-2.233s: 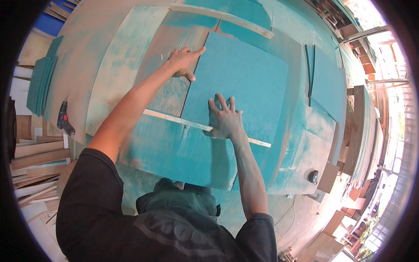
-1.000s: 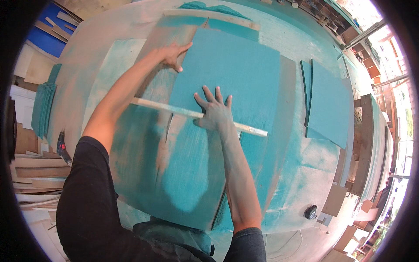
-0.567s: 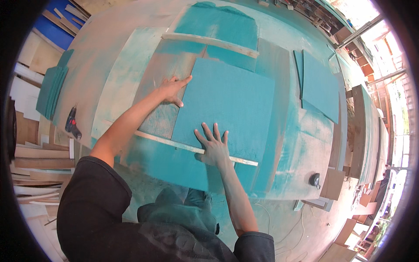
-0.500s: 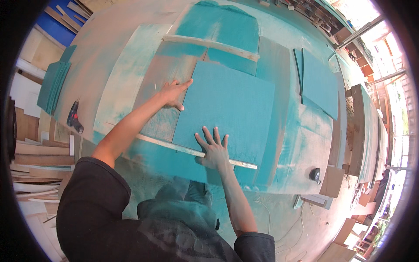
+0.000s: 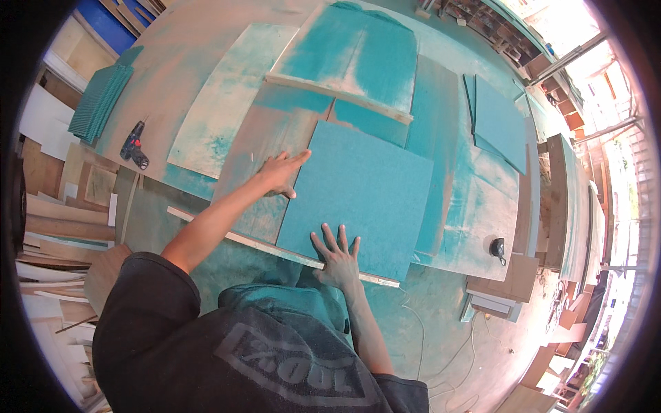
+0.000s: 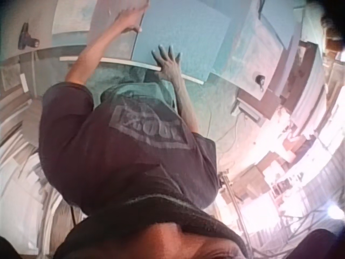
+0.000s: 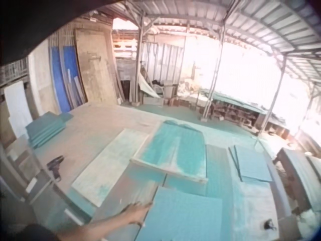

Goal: The person uses a table saw to cut a teal-colored sheet of material. They guide the sheet through the saw using a wooden straight edge as a guide, repeating the cutting motion multiple times. After cutting, the person lifts the material to reveal a series of parallel slits, then carries the cut piece across the workshop.

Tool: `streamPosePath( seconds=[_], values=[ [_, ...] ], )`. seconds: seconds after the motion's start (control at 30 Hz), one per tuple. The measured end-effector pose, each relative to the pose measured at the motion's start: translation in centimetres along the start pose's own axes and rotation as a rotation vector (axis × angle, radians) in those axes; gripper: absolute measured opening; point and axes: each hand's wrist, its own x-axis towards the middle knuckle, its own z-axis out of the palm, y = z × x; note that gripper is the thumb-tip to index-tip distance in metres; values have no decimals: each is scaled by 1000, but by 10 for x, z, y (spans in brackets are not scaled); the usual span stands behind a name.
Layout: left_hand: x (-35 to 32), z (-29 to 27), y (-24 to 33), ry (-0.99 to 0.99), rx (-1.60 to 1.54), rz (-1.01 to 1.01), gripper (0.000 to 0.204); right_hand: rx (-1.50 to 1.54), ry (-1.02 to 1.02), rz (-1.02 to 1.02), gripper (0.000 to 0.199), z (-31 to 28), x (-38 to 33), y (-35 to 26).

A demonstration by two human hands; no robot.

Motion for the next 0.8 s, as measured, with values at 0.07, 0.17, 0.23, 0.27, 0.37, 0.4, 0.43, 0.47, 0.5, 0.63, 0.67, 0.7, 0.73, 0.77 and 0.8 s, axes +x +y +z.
streamPosePath(
  seconds=[0.07,0.17,0.23,0.27,0.37,0.4,0.43,0.47,0.5,0.63,0.67,0.7,0.73,0.77,0.8],
  values=[
    [2,-2,-3,21,9,12,140,32,12,0,103,-1,-2,2],
    [-3,12,-7,85,-89,-1,126,234,147,52,94,-9,-9,21],
    [-7,31,-6,194,-206,-35,104,377,492,220,85,10,-26,75],
    [-11,46,-8,274,-273,-68,88,398,697,239,72,12,-36,105],
    [-14,61,-2,341,-523,-151,41,-17,799,976,67,55,-84,183],
    [-19,68,-1,330,-624,-205,30,216,669,961,62,57,-93,190],
    [-19,76,-2,393,-625,-222,26,443,534,940,59,47,-90,194],
    [-17,81,-1,460,-620,-237,26,670,398,915,58,42,-85,195],
    [-16,83,1,444,-641,-246,25,769,434,920,58,45,-83,190],
    [-14,75,8,452,-692,-273,23,970,611,880,59,61,-76,180],
    [-15,75,9,462,-702,-282,23,966,651,859,58,64,-76,181],
    [-14,79,6,492,-713,-282,22,930,682,842,58,60,-73,176],
    [-10,81,5,522,-728,-276,22,882,720,827,58,61,-71,177],
    [-6,85,5,552,-744,-270,21,834,756,812,58,62,-69,179],
    [-5,84,5,547,-746,-272,21,787,792,794,58,62,-66,177]
  ],
)
